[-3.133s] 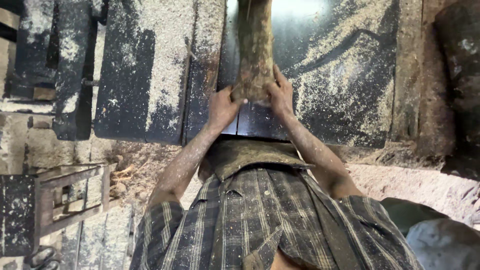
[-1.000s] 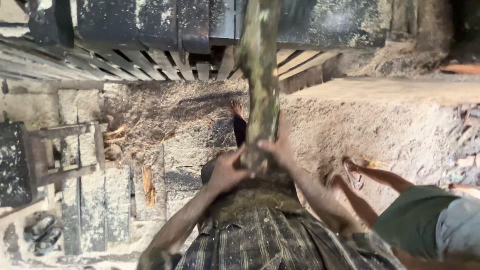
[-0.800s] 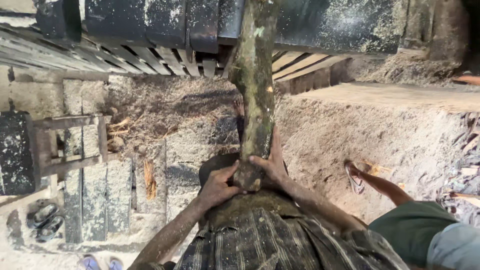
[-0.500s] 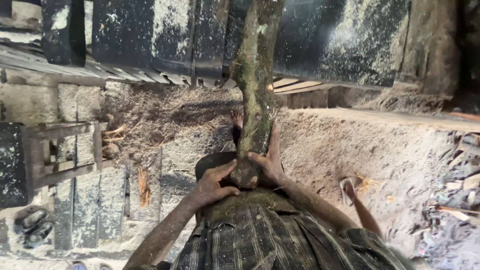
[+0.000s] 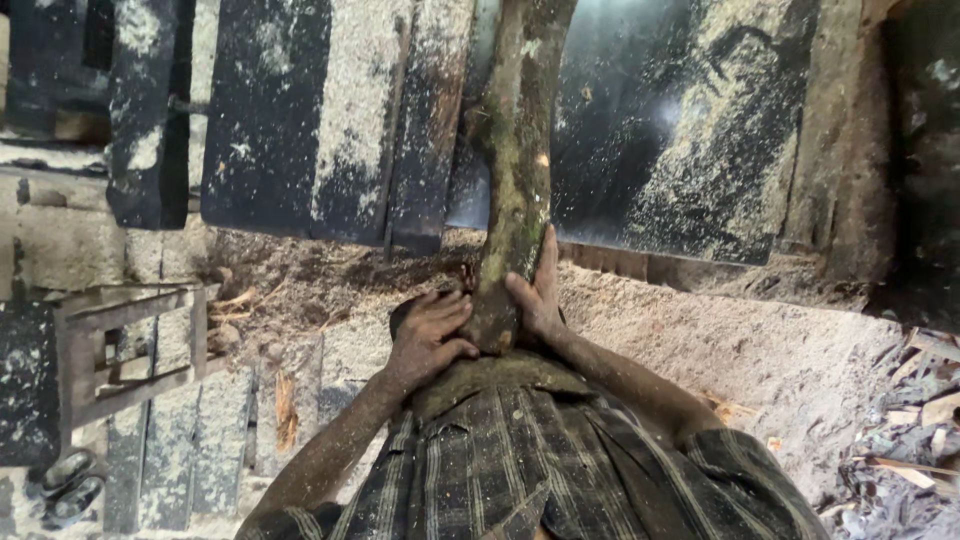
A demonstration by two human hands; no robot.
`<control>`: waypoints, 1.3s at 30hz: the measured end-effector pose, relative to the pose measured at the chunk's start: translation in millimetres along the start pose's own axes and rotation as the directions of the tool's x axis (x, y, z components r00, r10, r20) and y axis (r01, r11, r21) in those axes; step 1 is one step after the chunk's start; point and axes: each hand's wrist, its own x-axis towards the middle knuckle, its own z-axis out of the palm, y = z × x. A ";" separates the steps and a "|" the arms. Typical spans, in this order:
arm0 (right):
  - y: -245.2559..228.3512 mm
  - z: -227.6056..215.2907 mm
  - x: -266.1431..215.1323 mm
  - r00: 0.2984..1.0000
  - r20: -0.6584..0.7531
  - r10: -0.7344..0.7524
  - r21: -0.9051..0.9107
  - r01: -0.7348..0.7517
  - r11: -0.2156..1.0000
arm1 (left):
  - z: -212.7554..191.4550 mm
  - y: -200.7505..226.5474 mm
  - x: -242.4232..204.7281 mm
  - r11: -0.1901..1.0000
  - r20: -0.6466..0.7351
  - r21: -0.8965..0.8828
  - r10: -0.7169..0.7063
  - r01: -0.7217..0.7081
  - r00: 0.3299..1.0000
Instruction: The person processes a long wooden log using a table saw, feeding it through the blade to remove the bark and square the sides. They handle several logs throughout the session, positioning them and clearing wood shavings by hand.
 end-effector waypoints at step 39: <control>71.6 -121.7 476.2 0.985 -0.163 -0.056 0.439 0.123 0.890 | -102.6 -21.9 227.2 0.929 -0.626 0.336 0.095 0.158 0.774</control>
